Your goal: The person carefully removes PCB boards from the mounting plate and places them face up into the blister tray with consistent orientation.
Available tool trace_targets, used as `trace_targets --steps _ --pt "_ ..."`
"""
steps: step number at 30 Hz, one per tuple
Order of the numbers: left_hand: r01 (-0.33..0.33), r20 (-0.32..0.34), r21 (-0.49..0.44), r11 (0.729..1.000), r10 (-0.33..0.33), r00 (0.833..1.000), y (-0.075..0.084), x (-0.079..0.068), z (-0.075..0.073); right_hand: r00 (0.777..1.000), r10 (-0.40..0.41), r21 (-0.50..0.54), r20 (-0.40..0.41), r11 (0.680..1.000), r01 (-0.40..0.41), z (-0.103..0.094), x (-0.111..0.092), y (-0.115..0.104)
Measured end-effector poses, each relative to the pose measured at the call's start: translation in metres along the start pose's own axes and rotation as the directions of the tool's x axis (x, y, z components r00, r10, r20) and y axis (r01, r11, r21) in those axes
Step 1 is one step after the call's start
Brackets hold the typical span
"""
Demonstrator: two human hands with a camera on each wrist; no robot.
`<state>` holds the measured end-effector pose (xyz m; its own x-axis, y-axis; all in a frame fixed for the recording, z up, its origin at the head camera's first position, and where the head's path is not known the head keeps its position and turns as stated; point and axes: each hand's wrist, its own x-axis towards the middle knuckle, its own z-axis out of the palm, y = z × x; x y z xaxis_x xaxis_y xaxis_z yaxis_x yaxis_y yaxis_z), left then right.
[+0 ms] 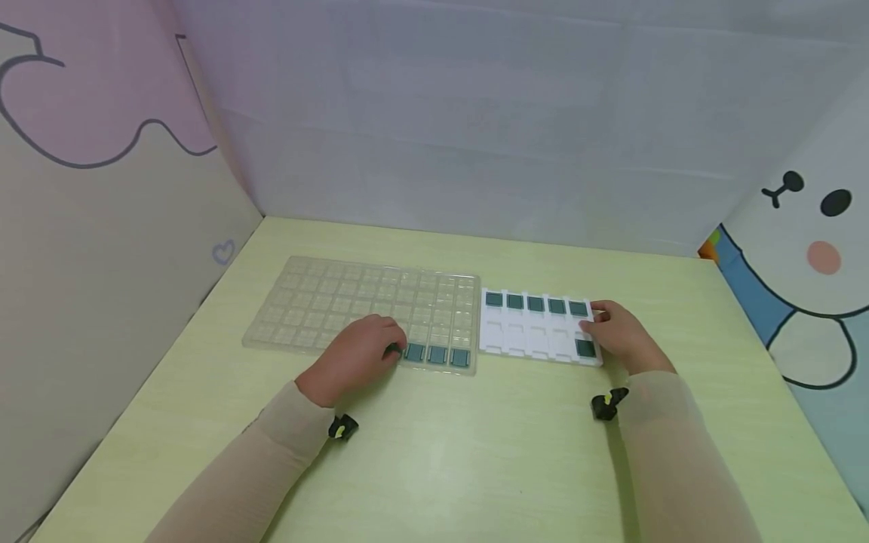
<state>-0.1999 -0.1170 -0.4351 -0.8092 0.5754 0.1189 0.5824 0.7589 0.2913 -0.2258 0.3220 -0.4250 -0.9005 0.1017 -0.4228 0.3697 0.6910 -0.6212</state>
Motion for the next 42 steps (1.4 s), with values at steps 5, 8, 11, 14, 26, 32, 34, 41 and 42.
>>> trace_targets --steps 5,8,11,14,26,32,34,41,42 --pt "-0.025 -0.016 0.000 1.000 0.025 1.000 0.005 -0.001 -0.001 1.000 0.001 0.002 -0.004 1.000 -0.001 0.001 0.002 0.001" --pt "-0.039 -0.020 0.003 0.999 0.039 0.999 0.009 -0.001 -0.002 1.000 0.005 0.012 0.002 1.000 -0.005 0.003 0.004 0.003" --pt "-0.062 -0.024 0.015 0.998 0.062 0.998 0.013 0.002 -0.003 1.000 0.014 0.018 0.006 1.000 -0.014 0.003 0.005 0.005" --pt "-0.092 -0.031 0.026 0.995 0.093 0.995 0.018 0.006 -0.004 1.000 0.021 0.014 0.003 1.000 -0.021 0.003 0.004 0.005" --pt "-0.152 -0.003 0.064 0.986 0.153 0.988 0.037 0.022 -0.012 1.000 0.009 -0.003 0.001 1.000 -0.009 0.004 0.003 0.002" --pt "-0.200 0.004 0.087 0.976 0.200 0.980 0.048 0.027 -0.014 1.000 0.004 -0.002 0.000 1.000 -0.004 0.003 0.003 0.000" --pt "-0.218 0.005 0.095 0.971 0.218 0.976 0.051 0.029 -0.014 1.000 -0.002 -0.003 -0.003 1.000 0.002 0.002 0.003 0.000" --pt "-0.278 0.024 0.139 0.950 0.278 0.960 0.065 0.043 -0.011 1.000 0.005 0.001 -0.006 1.000 -0.005 0.000 0.002 0.000" --pt "-0.288 0.025 0.142 0.947 0.288 0.957 0.068 0.044 -0.010 1.000 0.005 0.002 -0.005 1.000 -0.005 0.000 0.002 0.000"
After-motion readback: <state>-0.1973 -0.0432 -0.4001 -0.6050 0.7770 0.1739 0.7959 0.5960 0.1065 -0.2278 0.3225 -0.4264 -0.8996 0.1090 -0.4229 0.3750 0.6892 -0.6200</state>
